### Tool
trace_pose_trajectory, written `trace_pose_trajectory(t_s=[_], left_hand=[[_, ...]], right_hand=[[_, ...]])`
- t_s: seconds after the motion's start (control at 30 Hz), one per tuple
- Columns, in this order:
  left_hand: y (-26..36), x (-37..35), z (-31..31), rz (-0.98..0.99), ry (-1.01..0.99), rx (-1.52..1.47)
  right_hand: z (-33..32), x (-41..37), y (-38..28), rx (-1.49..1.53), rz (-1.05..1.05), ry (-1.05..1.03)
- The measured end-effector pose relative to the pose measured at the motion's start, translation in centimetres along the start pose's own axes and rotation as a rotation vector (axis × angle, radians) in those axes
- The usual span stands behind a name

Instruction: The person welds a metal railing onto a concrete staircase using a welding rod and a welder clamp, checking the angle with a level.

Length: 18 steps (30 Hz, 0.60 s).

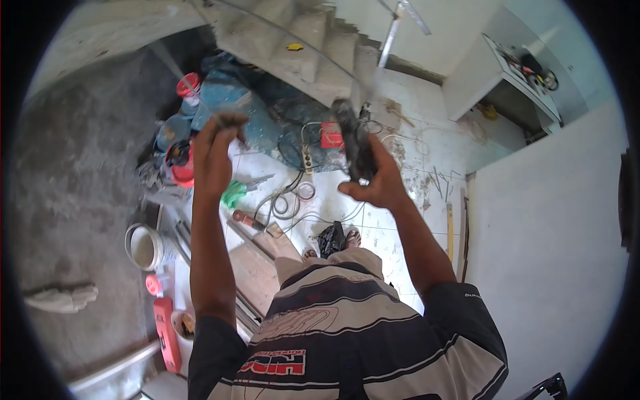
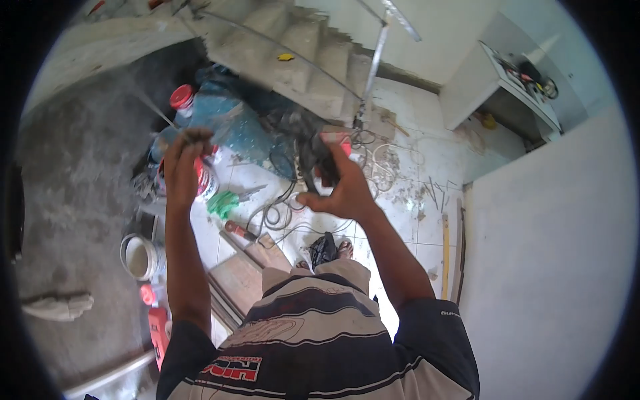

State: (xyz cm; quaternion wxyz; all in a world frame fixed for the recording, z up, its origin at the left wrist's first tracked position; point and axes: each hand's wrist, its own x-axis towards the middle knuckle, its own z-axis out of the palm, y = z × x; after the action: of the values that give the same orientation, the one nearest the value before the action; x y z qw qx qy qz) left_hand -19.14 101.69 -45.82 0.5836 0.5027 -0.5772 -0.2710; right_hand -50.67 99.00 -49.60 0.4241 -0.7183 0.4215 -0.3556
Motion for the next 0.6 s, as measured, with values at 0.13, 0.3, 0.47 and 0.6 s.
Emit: trace_pose_trajectory(t_s=[0.13,0.3,0.47,0.6], left_hand=[[-2.0,-3.7,-1.5,-0.191,-0.057,-0.02],[-2.7,-3.8,-3.3,-0.207,-0.173,-0.013],[0.2,-3.0,-3.4,-0.137,-0.163,0.109],[-1.9,-1.7,-4.4,0.081,-0.179,0.167]], right_hand=[[1.0,-2.3,0.0,-0.002,0.179,-0.131],[1.3,-2.7,0.8,-0.08,0.022,-0.02],[0.5,-0.5,-2.3,-0.079,0.085,-0.091],[0.5,0.7,-3.2,-0.119,-0.041,-0.021]])
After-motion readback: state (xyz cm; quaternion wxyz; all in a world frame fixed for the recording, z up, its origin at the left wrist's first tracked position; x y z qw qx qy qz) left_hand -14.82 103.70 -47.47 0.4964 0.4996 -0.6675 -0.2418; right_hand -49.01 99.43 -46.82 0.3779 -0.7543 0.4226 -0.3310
